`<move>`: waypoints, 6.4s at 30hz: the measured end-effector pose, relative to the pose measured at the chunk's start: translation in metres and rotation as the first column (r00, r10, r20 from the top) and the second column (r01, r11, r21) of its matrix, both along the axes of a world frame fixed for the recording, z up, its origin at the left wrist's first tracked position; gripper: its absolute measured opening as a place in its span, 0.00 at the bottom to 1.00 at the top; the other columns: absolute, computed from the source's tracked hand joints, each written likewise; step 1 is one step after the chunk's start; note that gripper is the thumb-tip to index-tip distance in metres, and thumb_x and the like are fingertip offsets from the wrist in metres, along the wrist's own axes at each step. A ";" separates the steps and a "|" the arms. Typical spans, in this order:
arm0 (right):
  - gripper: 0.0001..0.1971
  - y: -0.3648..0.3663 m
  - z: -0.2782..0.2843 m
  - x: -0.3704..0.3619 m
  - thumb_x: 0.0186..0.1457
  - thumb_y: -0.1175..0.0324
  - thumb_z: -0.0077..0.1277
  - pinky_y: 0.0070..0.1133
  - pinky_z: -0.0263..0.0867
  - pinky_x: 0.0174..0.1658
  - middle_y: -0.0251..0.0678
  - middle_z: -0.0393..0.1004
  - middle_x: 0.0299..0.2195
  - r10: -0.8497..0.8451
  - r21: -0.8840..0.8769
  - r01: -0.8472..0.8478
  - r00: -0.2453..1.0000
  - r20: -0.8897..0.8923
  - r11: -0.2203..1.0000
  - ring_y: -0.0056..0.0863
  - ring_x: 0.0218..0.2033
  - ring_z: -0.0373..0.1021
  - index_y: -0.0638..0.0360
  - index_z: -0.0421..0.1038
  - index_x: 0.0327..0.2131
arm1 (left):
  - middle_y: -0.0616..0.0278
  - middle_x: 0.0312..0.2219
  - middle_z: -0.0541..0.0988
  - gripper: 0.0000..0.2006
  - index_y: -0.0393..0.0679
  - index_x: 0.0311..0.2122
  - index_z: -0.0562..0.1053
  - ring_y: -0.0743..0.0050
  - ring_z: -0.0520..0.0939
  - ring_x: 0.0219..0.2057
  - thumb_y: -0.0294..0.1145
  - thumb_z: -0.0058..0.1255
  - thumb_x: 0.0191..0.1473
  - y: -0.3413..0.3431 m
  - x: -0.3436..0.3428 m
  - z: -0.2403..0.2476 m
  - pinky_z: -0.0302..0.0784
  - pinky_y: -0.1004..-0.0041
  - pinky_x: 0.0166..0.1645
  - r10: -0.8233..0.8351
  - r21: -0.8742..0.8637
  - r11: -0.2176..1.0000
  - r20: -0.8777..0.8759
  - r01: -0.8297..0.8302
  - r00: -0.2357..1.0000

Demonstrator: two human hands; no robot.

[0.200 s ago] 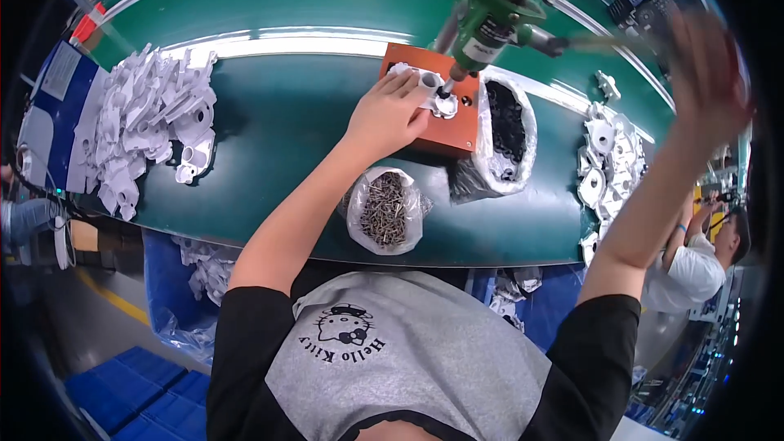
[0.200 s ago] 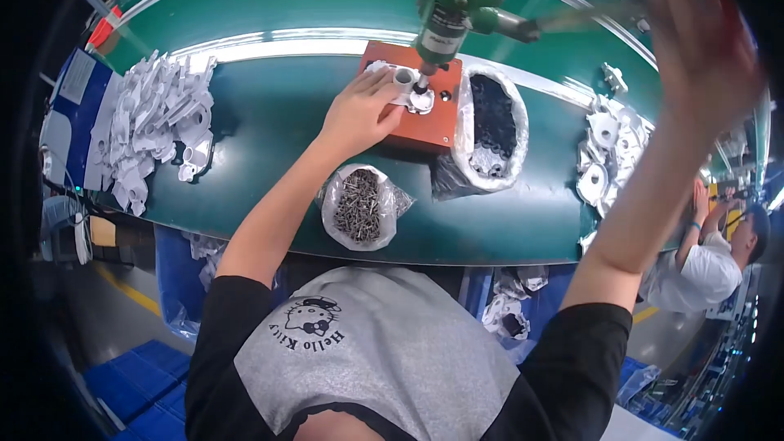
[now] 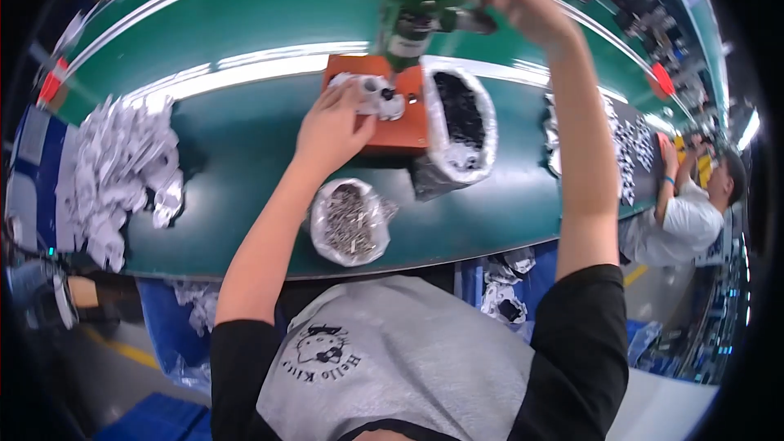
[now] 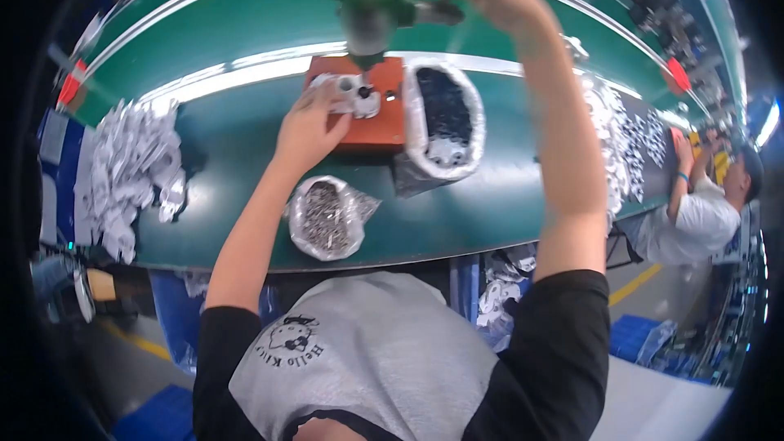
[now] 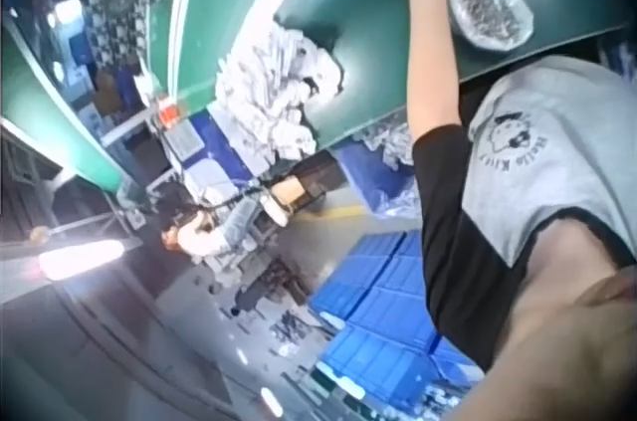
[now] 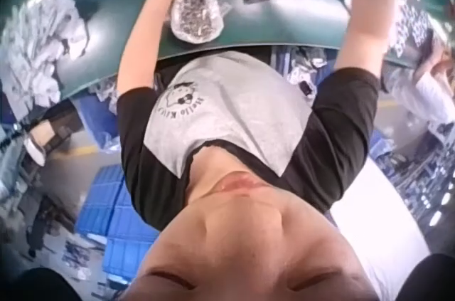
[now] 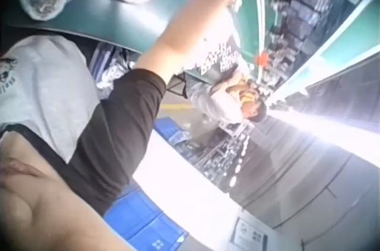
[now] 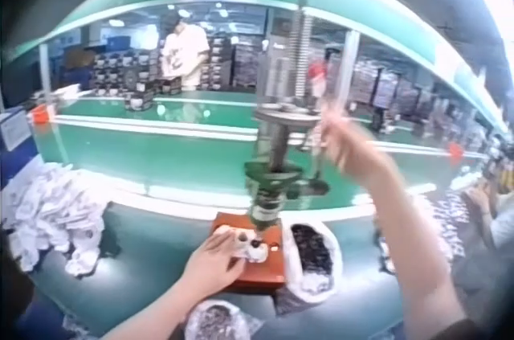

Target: Assembling small metal components into plastic parts using a manual press on an assembly line.

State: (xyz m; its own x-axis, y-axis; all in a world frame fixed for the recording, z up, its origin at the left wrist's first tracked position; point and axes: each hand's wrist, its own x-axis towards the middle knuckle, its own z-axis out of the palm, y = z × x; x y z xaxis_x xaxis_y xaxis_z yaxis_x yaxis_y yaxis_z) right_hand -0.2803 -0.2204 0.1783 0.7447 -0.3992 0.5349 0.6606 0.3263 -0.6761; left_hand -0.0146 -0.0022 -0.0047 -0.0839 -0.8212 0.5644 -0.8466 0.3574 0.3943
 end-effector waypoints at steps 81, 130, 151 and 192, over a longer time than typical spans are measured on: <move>0.38 0.276 -0.120 0.045 0.46 0.61 0.53 0.22 0.60 0.49 0.39 0.66 0.49 -0.612 -0.120 0.638 0.644 -0.458 0.761 0.23 0.43 0.63 0.60 0.51 0.60 | 0.57 0.36 0.76 0.18 0.39 0.38 0.72 0.63 0.77 0.38 0.30 0.61 0.39 0.118 -0.012 0.051 0.71 0.71 0.45 -0.302 0.203 0.815 -0.651 0.543 0.697; 0.22 0.279 -0.139 0.055 0.63 0.57 0.37 0.22 0.68 0.45 0.40 0.70 0.45 -0.226 0.220 0.504 0.680 -0.698 0.835 0.25 0.43 0.70 0.62 0.60 0.54 | 0.53 0.44 0.71 0.16 0.36 0.29 0.69 0.56 0.74 0.41 0.29 0.63 0.35 0.122 -0.043 0.036 0.72 0.66 0.43 -0.307 0.054 0.933 -0.394 0.355 0.866; 0.23 0.279 -0.157 0.059 0.64 0.53 0.30 0.31 0.69 0.47 0.39 0.72 0.45 0.033 0.765 0.291 0.926 -0.377 0.574 0.32 0.45 0.71 0.60 0.63 0.51 | 0.55 0.56 0.66 0.26 0.41 0.46 0.69 0.54 0.62 0.60 0.28 0.55 0.35 0.123 -0.019 0.054 0.44 0.51 0.65 -0.453 0.259 0.809 -0.298 0.528 0.840; 0.10 0.209 -0.180 -0.057 0.50 0.82 0.45 0.19 0.65 0.29 0.33 0.67 0.23 -0.870 -0.879 0.282 -0.207 -0.447 0.385 0.19 0.20 0.64 0.66 0.71 0.38 | 0.51 0.33 0.77 0.04 0.46 0.29 0.69 0.57 0.81 0.34 0.27 0.49 0.44 -0.001 0.002 0.028 0.77 0.65 0.38 -0.014 -0.280 0.950 0.395 0.135 0.919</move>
State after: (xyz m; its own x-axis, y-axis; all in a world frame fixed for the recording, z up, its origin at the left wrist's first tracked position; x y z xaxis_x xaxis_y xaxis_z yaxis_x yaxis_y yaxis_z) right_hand -0.3375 -0.0113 -0.0018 0.2339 -0.9664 0.1064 -0.6781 -0.2406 -0.6945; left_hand -0.0127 -0.0032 0.0228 -0.3976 -0.6040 0.6908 -0.8759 0.4742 -0.0896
